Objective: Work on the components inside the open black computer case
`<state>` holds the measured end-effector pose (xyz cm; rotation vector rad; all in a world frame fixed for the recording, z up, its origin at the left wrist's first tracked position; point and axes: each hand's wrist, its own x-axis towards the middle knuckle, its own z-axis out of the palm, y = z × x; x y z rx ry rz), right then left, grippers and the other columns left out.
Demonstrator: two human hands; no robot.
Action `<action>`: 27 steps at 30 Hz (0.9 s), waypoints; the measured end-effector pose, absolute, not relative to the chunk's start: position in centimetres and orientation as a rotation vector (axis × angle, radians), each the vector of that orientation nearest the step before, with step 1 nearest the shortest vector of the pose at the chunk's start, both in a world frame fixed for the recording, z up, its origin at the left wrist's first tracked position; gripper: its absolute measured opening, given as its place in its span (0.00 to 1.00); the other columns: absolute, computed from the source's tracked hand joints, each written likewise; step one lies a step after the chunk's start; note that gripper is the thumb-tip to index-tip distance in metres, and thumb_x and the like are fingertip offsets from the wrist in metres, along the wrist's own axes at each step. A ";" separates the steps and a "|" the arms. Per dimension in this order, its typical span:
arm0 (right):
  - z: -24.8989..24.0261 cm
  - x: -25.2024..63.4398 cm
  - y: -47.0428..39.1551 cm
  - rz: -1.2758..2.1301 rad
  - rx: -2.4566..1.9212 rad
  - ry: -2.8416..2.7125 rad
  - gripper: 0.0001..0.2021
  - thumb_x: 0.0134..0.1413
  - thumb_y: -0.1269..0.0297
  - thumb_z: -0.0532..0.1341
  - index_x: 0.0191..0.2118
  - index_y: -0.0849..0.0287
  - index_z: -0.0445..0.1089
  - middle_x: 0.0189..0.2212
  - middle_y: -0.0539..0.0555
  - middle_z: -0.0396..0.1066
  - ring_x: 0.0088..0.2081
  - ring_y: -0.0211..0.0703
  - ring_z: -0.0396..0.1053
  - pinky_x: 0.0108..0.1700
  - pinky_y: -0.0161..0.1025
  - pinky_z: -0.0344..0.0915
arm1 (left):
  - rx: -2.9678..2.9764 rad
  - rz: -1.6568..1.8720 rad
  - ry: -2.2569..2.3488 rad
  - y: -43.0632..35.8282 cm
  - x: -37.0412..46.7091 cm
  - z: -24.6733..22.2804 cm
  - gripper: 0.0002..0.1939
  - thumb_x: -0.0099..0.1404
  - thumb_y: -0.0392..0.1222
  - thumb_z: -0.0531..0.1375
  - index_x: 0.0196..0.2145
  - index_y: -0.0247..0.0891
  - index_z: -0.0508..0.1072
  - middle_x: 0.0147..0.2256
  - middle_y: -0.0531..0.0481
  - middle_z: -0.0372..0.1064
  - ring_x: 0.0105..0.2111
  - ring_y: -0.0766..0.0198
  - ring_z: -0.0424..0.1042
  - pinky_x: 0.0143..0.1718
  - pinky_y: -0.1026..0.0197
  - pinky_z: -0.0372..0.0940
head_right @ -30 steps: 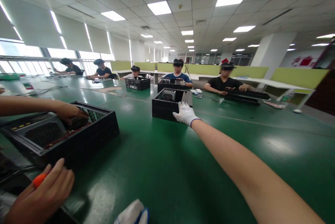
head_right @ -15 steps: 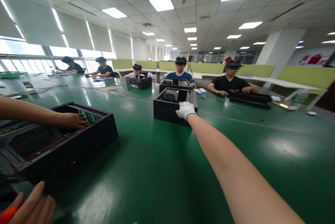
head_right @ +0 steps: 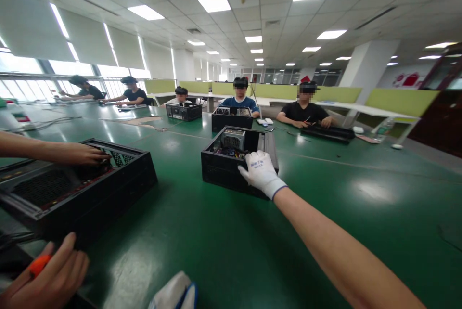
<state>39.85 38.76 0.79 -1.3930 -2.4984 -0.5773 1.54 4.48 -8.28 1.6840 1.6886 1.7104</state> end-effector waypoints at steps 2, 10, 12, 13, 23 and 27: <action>0.8 42.0 35.4 -0.613 -1.310 -2.507 0.26 0.65 0.44 0.51 0.42 0.64 0.72 0.41 0.65 0.72 0.45 0.58 0.65 0.49 0.49 0.57 | 1.749 1.708 1.672 5.4 5.0 -7.5 0.31 0.75 0.50 0.40 0.24 0.43 0.75 0.21 0.56 0.70 0.25 0.70 0.78 0.24 0.73 0.70; 0.7 49.9 22.9 -0.521 -0.989 -2.481 0.21 0.64 0.46 0.54 0.36 0.60 0.72 0.33 0.60 0.73 0.39 0.53 0.69 0.56 0.53 0.61 | 1.990 1.479 1.921 7.0 23.1 -8.3 0.12 0.70 0.42 0.56 0.28 0.43 0.68 0.24 0.53 0.68 0.23 0.65 0.72 0.25 0.63 0.70; 0.7 51.4 20.2 -0.475 -0.950 -2.478 0.18 0.63 0.47 0.56 0.35 0.58 0.71 0.32 0.59 0.73 0.38 0.52 0.70 0.58 0.54 0.60 | 2.086 1.411 1.869 6.7 24.0 -6.6 0.10 0.71 0.41 0.54 0.31 0.43 0.68 0.25 0.53 0.66 0.25 0.65 0.70 0.27 0.61 0.67; 0.7 52.1 18.9 -0.453 -0.945 -2.476 0.17 0.63 0.48 0.57 0.35 0.57 0.71 0.32 0.58 0.73 0.38 0.52 0.70 0.58 0.54 0.61 | 2.120 1.419 1.846 6.6 24.0 -5.4 0.08 0.71 0.41 0.53 0.33 0.43 0.68 0.26 0.53 0.66 0.26 0.64 0.69 0.29 0.61 0.66; 0.8 56.6 9.6 -0.318 -0.899 -2.469 0.11 0.55 0.49 0.64 0.34 0.50 0.70 0.30 0.57 0.72 0.37 0.54 0.70 0.55 0.57 0.66 | 2.407 1.112 1.667 9.1 27.0 4.5 0.07 0.71 0.42 0.52 0.44 0.40 0.67 0.39 0.48 0.70 0.39 0.59 0.72 0.42 0.56 0.67; 1.2 57.7 6.8 -0.323 -0.867 -2.389 0.09 0.56 0.54 0.63 0.36 0.53 0.72 0.33 0.57 0.74 0.37 0.52 0.72 0.49 0.54 0.69 | 2.529 0.863 1.570 9.3 28.3 5.3 0.11 0.70 0.40 0.52 0.49 0.38 0.64 0.44 0.43 0.70 0.42 0.56 0.73 0.46 0.51 0.69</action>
